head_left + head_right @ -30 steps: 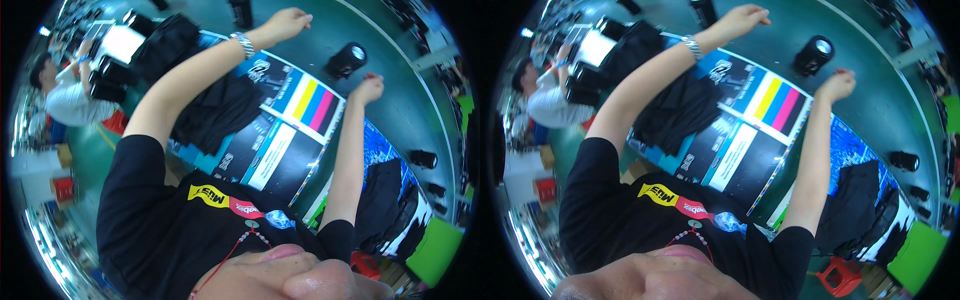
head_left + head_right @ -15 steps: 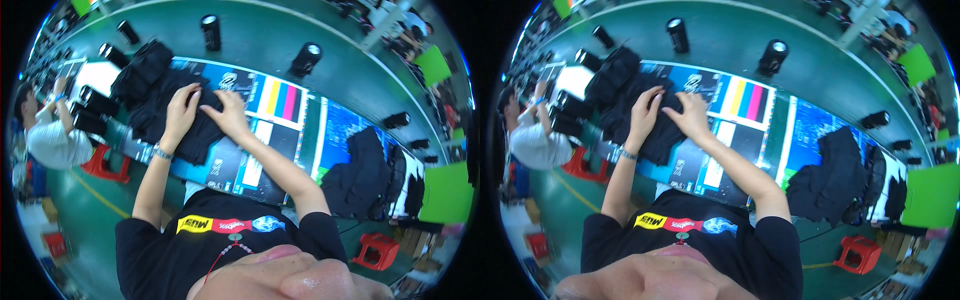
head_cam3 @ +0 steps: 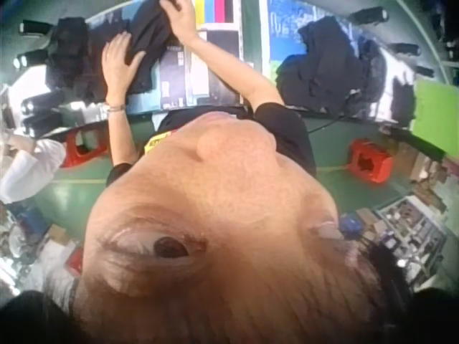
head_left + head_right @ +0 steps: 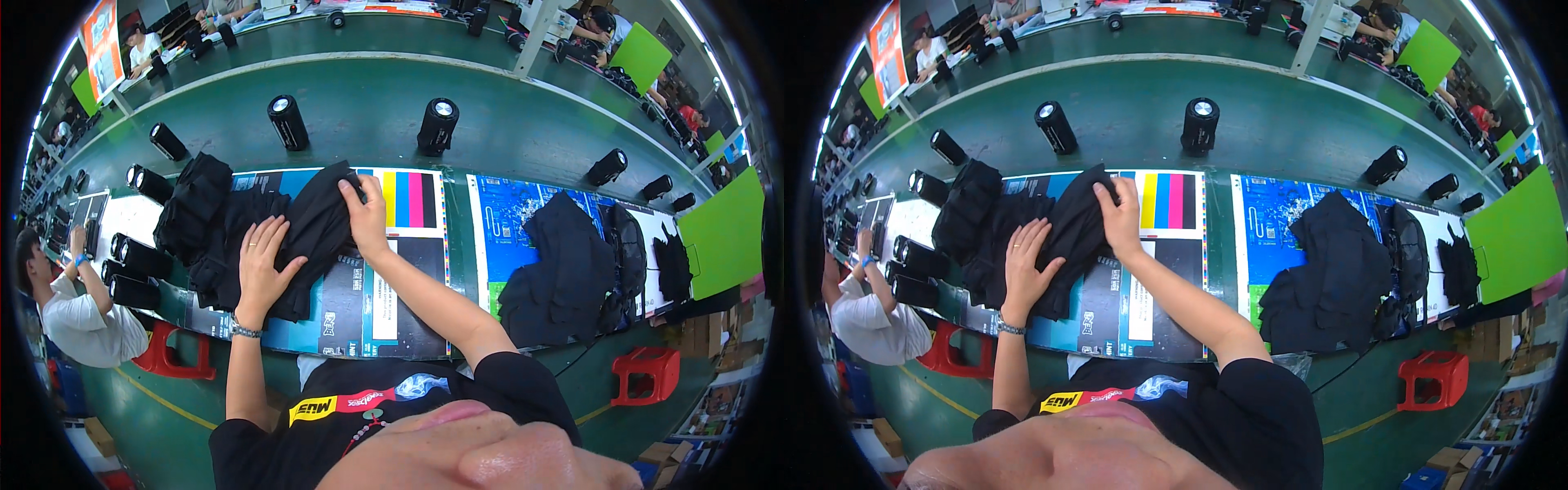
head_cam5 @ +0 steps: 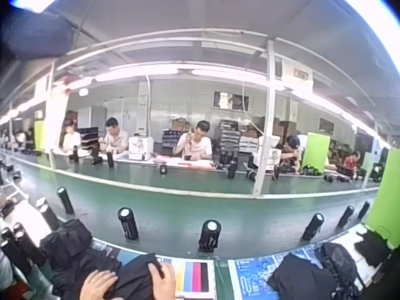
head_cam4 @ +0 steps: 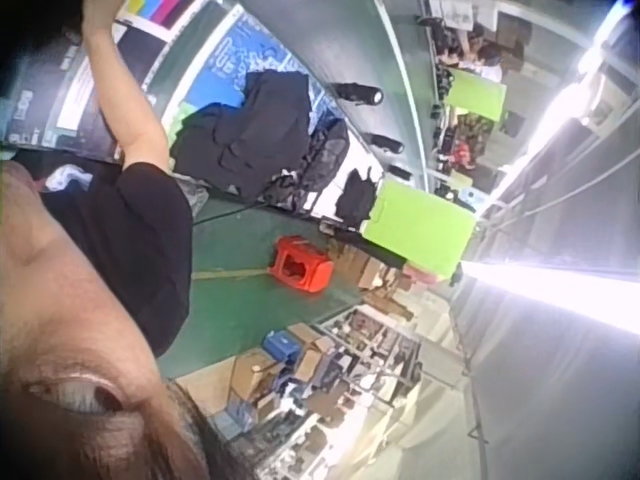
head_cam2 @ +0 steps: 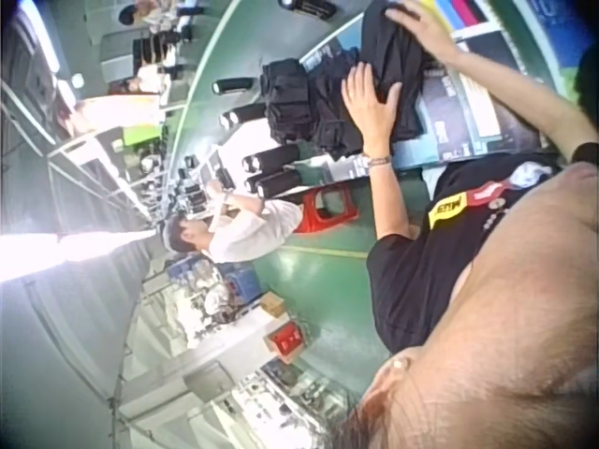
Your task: The person fits black fabric covers onto several electronic speakers and places them back onto the assembly table.
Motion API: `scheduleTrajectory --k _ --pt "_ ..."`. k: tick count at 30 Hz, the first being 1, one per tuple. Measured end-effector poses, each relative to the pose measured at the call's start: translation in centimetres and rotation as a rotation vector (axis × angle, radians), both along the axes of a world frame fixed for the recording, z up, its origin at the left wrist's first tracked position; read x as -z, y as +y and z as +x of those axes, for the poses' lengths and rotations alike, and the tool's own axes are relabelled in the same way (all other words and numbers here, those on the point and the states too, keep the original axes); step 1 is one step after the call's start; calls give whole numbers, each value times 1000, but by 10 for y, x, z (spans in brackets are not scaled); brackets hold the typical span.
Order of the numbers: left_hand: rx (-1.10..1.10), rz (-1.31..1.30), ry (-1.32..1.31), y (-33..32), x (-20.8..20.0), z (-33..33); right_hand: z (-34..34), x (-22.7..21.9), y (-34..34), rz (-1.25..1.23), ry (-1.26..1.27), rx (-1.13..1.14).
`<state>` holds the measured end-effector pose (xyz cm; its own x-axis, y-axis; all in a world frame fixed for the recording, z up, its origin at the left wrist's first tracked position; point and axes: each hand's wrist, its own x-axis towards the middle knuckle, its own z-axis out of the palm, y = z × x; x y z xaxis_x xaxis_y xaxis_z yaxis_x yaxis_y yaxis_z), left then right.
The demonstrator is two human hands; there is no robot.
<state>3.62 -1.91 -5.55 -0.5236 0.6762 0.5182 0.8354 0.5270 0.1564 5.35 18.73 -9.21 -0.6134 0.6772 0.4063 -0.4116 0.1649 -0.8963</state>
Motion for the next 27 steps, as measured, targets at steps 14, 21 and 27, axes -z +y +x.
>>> scheduleTrajectory --k 14,21,27 --pt "9 0 2 5 -1 -4 -19 24 51 -623 -92 -501" --pt "233 579 -554 39 -22 23 -4 -29 36 -109 42 -520" --pt "127 849 -1143 58 -7 32 16 -57 -3 382 64 -215"
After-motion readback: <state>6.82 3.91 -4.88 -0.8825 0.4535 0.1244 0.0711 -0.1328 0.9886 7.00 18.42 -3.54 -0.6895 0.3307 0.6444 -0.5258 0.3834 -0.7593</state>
